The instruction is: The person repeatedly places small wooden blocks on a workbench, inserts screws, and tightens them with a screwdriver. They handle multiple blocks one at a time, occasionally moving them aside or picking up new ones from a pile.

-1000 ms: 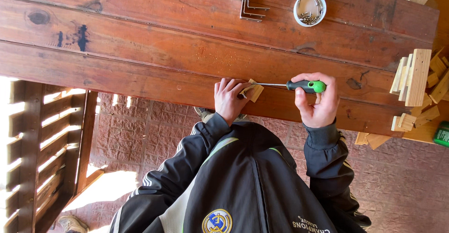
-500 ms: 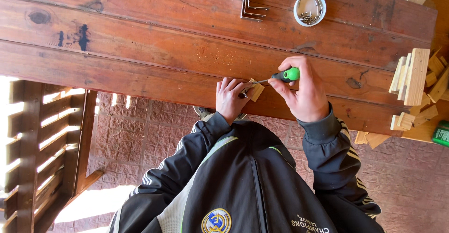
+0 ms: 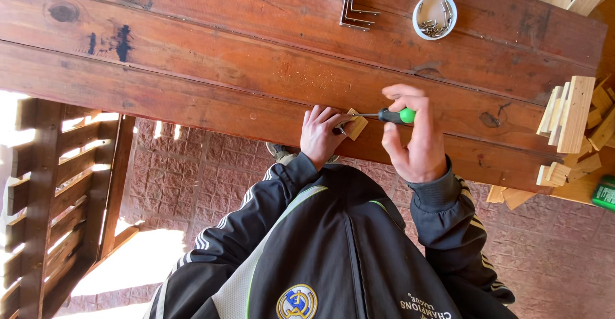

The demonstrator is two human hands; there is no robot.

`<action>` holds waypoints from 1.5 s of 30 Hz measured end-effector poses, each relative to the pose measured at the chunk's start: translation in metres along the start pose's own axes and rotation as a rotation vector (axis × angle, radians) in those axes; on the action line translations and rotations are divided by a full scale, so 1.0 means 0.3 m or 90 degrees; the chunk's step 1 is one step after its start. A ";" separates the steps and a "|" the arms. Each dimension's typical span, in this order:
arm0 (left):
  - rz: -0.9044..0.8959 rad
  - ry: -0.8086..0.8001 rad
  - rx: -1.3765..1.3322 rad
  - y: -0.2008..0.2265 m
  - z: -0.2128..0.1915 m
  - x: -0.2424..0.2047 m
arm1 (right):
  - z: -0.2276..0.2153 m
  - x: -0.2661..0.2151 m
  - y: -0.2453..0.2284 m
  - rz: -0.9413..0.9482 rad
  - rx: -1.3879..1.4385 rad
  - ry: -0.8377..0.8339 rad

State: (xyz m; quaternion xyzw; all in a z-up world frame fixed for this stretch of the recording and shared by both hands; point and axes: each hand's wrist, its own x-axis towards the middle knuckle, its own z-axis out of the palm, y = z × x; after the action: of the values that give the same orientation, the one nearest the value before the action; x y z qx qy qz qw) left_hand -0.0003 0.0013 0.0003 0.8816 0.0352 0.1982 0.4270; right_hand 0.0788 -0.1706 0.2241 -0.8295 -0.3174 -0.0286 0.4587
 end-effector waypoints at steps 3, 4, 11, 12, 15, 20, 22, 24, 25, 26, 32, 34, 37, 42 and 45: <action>0.003 -0.006 0.005 0.002 -0.004 0.002 | -0.011 -0.031 0.063 -0.017 -0.086 0.035; 0.005 -0.006 0.005 0.002 -0.004 0.003 | -0.016 -0.025 0.050 -0.017 -0.086 0.037; -0.004 -0.004 0.006 -0.004 0.005 -0.004 | -0.034 -0.011 -0.028 0.025 -0.007 0.060; -0.005 0.000 0.011 -0.007 0.008 -0.005 | -0.036 -0.005 -0.033 0.012 0.012 0.051; -0.006 0.001 0.012 0.007 -0.002 0.001 | -0.042 -0.019 -0.009 -0.021 -0.099 0.075; -0.006 0.001 0.010 0.000 0.002 0.002 | -0.040 -0.060 0.036 -0.024 -0.072 0.154; -0.005 0.000 0.008 0.000 0.003 -0.002 | -0.045 -0.062 0.029 -0.049 -0.069 0.148; -0.005 0.007 0.018 0.004 0.001 -0.001 | -0.037 -0.060 0.020 -0.003 0.010 0.118; -0.003 0.006 0.017 0.004 0.004 0.000 | -0.043 -0.057 0.025 -0.002 0.009 0.120; -0.004 0.007 0.019 0.003 0.004 -0.001 | -0.048 -0.054 0.029 -0.013 -0.032 0.125; -0.014 -0.002 0.018 0.009 -0.003 0.006 | -0.058 -0.061 0.036 0.005 -0.071 0.119; -0.015 -0.006 0.014 0.009 -0.003 0.002 | -0.059 -0.057 0.011 -0.001 -0.052 0.106; -0.016 -0.018 0.022 0.001 -0.002 -0.004 | -0.053 -0.052 -0.015 0.025 -0.050 0.083; -0.024 -0.019 0.029 0.011 -0.008 0.005 | -0.027 -0.078 0.051 0.030 -0.074 0.126; -0.026 -0.016 0.025 0.004 0.001 0.000 | -0.045 -0.051 0.012 -0.027 -0.046 0.091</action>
State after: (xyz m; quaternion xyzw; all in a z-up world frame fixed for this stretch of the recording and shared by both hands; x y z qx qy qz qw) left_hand -0.0003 0.0004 0.0010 0.8914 0.0518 0.1775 0.4138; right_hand 0.0719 -0.1901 0.2239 -0.8344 -0.3001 -0.1093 0.4492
